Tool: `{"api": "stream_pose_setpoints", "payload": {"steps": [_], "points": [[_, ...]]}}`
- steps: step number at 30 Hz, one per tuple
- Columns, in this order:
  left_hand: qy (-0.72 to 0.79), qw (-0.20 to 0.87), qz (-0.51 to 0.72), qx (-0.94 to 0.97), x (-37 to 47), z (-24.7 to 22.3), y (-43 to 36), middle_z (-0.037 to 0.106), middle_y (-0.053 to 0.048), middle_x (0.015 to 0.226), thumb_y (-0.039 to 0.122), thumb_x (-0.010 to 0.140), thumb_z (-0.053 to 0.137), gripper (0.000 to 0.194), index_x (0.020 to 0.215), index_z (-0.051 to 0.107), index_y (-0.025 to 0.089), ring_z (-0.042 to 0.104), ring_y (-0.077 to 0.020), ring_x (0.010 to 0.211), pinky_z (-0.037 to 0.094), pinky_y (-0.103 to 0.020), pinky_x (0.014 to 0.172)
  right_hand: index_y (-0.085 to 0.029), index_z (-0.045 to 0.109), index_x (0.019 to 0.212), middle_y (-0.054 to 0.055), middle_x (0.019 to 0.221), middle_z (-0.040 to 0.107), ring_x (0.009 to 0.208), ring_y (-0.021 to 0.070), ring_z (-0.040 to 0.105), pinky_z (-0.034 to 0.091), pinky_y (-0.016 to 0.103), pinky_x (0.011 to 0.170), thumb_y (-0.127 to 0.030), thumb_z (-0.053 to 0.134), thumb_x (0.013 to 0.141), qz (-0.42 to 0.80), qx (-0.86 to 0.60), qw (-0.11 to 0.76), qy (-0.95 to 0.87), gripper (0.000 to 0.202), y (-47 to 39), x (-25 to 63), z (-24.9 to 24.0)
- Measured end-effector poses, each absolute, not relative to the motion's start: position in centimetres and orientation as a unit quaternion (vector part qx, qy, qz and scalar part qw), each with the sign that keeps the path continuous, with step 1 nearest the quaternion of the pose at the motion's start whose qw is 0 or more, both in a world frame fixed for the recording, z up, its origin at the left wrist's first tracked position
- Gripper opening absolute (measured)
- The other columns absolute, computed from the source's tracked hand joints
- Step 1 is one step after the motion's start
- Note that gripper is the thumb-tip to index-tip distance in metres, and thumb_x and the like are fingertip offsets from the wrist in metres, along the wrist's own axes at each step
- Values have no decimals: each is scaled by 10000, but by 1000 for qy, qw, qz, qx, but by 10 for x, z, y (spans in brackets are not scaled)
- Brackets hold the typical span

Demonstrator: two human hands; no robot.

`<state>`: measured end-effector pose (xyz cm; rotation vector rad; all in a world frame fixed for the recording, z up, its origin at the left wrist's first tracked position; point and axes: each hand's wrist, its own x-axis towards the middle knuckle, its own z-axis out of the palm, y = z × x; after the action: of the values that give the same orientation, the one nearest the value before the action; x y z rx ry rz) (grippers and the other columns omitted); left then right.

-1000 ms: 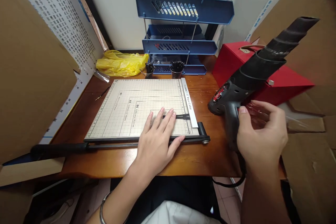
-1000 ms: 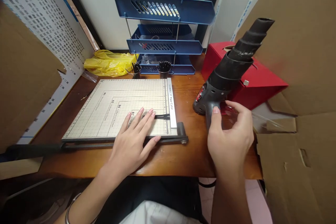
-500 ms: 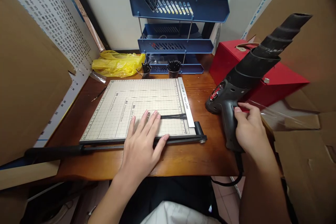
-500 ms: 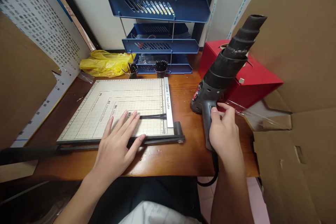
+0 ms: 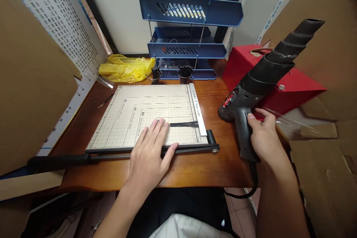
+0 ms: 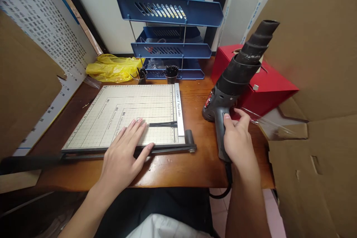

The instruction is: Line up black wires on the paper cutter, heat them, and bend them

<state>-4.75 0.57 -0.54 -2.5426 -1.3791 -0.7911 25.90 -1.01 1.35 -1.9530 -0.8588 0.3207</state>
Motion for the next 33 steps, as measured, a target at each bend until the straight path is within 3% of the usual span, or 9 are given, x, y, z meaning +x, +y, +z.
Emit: {"api": "stream_pose_setpoints", "payload": {"steps": [4,7,10,14,18,22,29,31,33], "points": [[-460,69,-266,-844,-47,-5,7,518,-122,1542,408,1023,519,557,1500,465,126,476,-292,1448,458,-526,1159,-239,598,1132,45,1032,662,817,175,610,501,348,744,-405,714,837,32,-653,697,-294,358,-19,219,42],[-464,66,-268,-842,-47,-5,7,522,-122,1537,407,1021,521,552,1497,469,132,480,-292,1446,463,-532,1155,-202,631,928,36,831,647,545,112,486,382,238,418,-594,712,789,373,-476,769,-208,424,-25,197,60],[-467,63,-269,-840,-48,-5,6,528,-130,1531,408,1018,524,559,1499,462,130,482,-289,1444,461,-527,1158,-164,595,1171,66,927,678,469,59,428,368,185,316,-722,722,730,615,-263,741,-53,723,-24,194,62],[-468,62,-271,-839,-47,-7,5,537,-141,1522,419,1016,524,575,1506,451,129,488,-297,1439,461,-527,1157,-198,279,1544,140,1174,665,563,123,580,522,256,379,-620,804,707,710,37,696,105,1074,-7,208,48],[-466,66,-276,-838,-47,-7,6,546,-147,1513,412,1012,530,576,1510,447,133,499,-307,1429,466,-535,1148,-381,384,1512,89,1329,623,665,146,640,528,284,407,-296,927,601,715,255,612,222,1064,15,216,36],[-461,67,-282,-839,-46,-7,7,557,-152,1503,400,1004,543,578,1506,452,130,509,-314,1421,467,-538,1144,-353,502,1453,90,1402,605,683,148,640,474,285,376,-122,937,501,655,357,574,338,1072,33,212,42],[-462,74,-274,-840,-47,-7,5,557,-163,1499,399,1004,548,570,1480,478,93,516,-316,1415,485,-533,1132,-204,600,1334,157,1495,525,931,205,711,665,388,659,-284,739,833,409,621,330,581,526,46,206,69],[-460,77,-279,-839,-47,-7,5,569,-173,1485,398,1003,551,566,1466,493,78,524,-320,1408,495,-529,1124,-192,599,1339,172,1483,530,990,230,706,670,403,705,-290,742,837,408,615,352,576,531,47,204,70],[-457,79,-287,-838,-47,-8,6,582,-181,1470,393,1001,557,558,1451,507,66,532,-323,1400,504,-525,1116,-209,590,1367,159,1434,570,990,220,698,659,354,659,-265,787,799,493,528,468,509,604,47,201,69]]}}
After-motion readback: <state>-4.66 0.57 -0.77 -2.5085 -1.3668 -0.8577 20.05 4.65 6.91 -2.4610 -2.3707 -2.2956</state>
